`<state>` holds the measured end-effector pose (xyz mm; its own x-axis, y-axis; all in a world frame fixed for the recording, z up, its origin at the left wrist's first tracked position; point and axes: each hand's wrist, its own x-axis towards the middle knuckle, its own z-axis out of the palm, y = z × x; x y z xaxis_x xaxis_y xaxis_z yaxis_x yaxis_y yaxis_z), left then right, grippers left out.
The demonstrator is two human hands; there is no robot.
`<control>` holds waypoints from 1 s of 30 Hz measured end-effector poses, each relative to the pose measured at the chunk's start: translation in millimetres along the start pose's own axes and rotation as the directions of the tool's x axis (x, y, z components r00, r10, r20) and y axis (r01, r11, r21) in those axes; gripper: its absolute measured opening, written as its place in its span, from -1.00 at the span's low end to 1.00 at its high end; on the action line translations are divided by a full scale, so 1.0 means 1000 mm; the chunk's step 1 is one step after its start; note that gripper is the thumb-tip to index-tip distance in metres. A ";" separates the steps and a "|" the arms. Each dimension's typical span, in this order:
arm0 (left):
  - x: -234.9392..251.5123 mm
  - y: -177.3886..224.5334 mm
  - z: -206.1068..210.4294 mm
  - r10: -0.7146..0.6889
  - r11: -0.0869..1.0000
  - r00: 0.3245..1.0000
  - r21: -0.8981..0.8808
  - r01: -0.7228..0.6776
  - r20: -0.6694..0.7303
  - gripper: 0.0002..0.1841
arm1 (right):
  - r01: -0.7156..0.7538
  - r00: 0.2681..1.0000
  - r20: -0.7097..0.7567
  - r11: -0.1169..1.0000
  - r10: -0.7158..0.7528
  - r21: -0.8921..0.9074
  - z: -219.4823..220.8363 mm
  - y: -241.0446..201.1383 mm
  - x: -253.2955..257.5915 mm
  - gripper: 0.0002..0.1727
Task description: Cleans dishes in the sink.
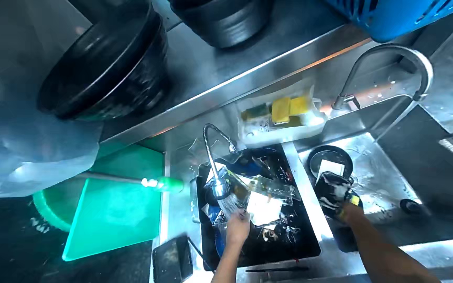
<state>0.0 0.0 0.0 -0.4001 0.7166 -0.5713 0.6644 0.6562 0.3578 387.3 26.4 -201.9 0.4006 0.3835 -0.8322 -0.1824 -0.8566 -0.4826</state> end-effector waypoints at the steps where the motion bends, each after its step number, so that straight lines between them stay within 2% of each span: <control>1: 0.002 0.003 -0.001 0.005 0.999 1.000 0.034 -0.005 0.003 -0.59 | 0.007 0.998 0.058 0.999 -0.009 0.043 0.000 -0.001 0.004 -0.57; 3: 0.007 0.010 -0.004 -0.007 0.994 1.000 0.108 0.008 -0.008 -0.62 | -0.001 0.990 0.141 0.994 -0.015 0.109 -0.001 -0.009 0.002 -0.60; 5: 0.014 0.018 -0.007 -0.071 0.985 0.997 0.159 0.073 -0.021 -0.60 | 0.027 0.990 0.139 0.997 -0.036 0.071 -0.003 -0.019 -0.009 -0.50; 7: 0.019 0.027 -0.009 -0.153 0.982 0.988 0.111 0.152 0.003 -0.55 | 0.057 0.990 0.124 0.998 -0.061 0.037 -0.005 -0.025 -0.018 -0.37; 9: 0.025 0.028 -0.005 -0.202 0.972 0.979 -0.114 0.205 0.036 -0.60 | 0.078 0.989 0.122 0.995 -0.086 0.067 -0.008 -0.027 -0.028 -0.34; 11: 0.028 0.028 -0.002 -0.245 0.866 0.962 -0.420 0.273 0.120 -0.62 | 0.109 0.985 0.119 0.986 -0.124 0.123 -0.012 -0.027 -0.046 -0.33; 12: 0.033 0.028 -0.001 -0.263 0.816 0.957 -0.500 0.290 0.127 -0.60 | 0.130 0.983 0.110 0.981 -0.147 0.146 -0.014 -0.026 -0.058 -0.32; 17: 0.055 0.018 0.008 -0.282 0.708 0.958 -0.662 0.245 0.053 -0.49 | 0.192 0.976 0.055 0.948 -0.212 0.255 -0.022 -0.009 -0.122 -0.33; 20: 0.069 0.008 0.013 -0.233 0.704 0.972 -0.685 0.187 0.026 -0.54 | 0.225 0.966 0.049 0.918 -0.254 0.327 -0.024 -0.009 -0.161 -0.37; 22: 0.073 0.002 0.017 -0.195 0.752 0.981 -0.641 0.152 0.003 -0.61 | 0.242 0.959 0.062 0.913 -0.276 0.330 -0.028 -0.008 -0.182 -0.35; 27: 0.060 0.006 0.013 -0.143 0.794 0.990 -0.598 0.114 -0.001 -0.53 | 0.354 0.931 0.018 0.914 -0.364 0.197 -0.038 -0.006 -0.218 -0.32; 30: 0.044 -0.002 0.002 -0.099 0.860 0.991 -0.508 0.037 -0.094 -0.56 | 0.414 0.909 -0.022 0.897 -0.416 0.154 -0.045 -0.004 -0.236 -0.31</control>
<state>-17.9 29.8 -27.0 -0.5216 0.6674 -0.5316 0.2357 0.7115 0.6620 333.7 -76.4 8.2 0.4602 0.6972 -0.5497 -0.1361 -0.5565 -0.8196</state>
